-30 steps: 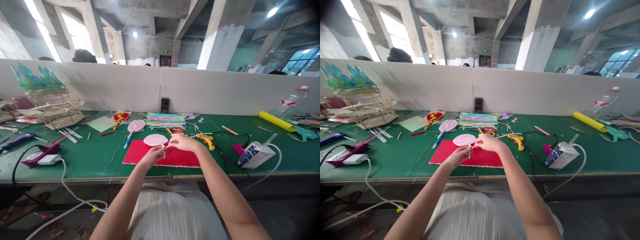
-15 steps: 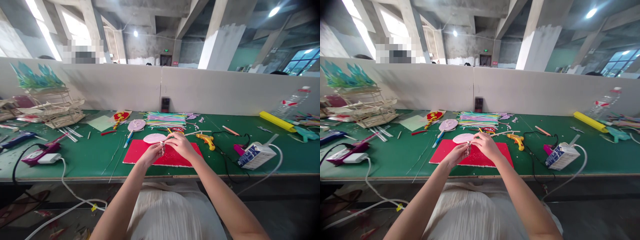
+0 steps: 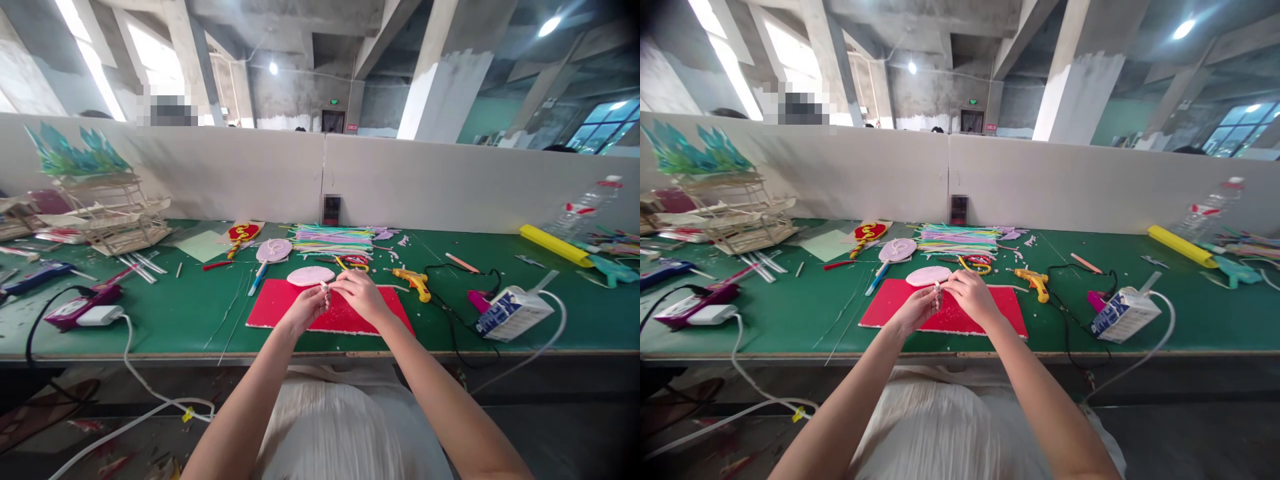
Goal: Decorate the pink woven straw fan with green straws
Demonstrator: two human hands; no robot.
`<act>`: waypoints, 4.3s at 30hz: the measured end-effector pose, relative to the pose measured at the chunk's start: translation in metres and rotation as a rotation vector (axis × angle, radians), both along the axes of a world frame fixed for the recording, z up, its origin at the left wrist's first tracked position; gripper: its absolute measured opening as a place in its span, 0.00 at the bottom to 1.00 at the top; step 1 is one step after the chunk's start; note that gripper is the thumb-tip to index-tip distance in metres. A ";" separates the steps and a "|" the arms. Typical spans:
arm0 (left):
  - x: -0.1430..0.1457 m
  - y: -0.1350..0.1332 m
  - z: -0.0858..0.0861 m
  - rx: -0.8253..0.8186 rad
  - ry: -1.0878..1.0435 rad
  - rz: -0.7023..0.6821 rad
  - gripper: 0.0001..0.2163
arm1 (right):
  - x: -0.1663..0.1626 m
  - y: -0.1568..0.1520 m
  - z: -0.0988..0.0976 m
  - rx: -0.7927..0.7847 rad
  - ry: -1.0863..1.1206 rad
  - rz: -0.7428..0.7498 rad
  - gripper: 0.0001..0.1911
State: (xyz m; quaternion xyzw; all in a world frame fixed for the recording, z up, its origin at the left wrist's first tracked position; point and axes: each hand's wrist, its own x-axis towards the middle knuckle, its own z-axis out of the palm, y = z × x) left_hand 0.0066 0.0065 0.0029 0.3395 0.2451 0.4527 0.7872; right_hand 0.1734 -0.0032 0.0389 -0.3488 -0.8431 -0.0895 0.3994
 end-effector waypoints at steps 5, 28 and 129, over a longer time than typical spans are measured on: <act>0.000 0.001 -0.002 -0.010 -0.030 0.026 0.11 | -0.003 0.001 -0.008 -0.064 0.071 0.003 0.10; 0.005 0.003 -0.001 -0.001 0.004 0.061 0.12 | -0.037 -0.020 -0.021 -0.308 0.670 -0.084 0.08; 0.003 0.030 0.061 1.324 1.563 -0.142 0.06 | 0.068 0.013 -0.057 -0.689 0.241 -0.167 0.12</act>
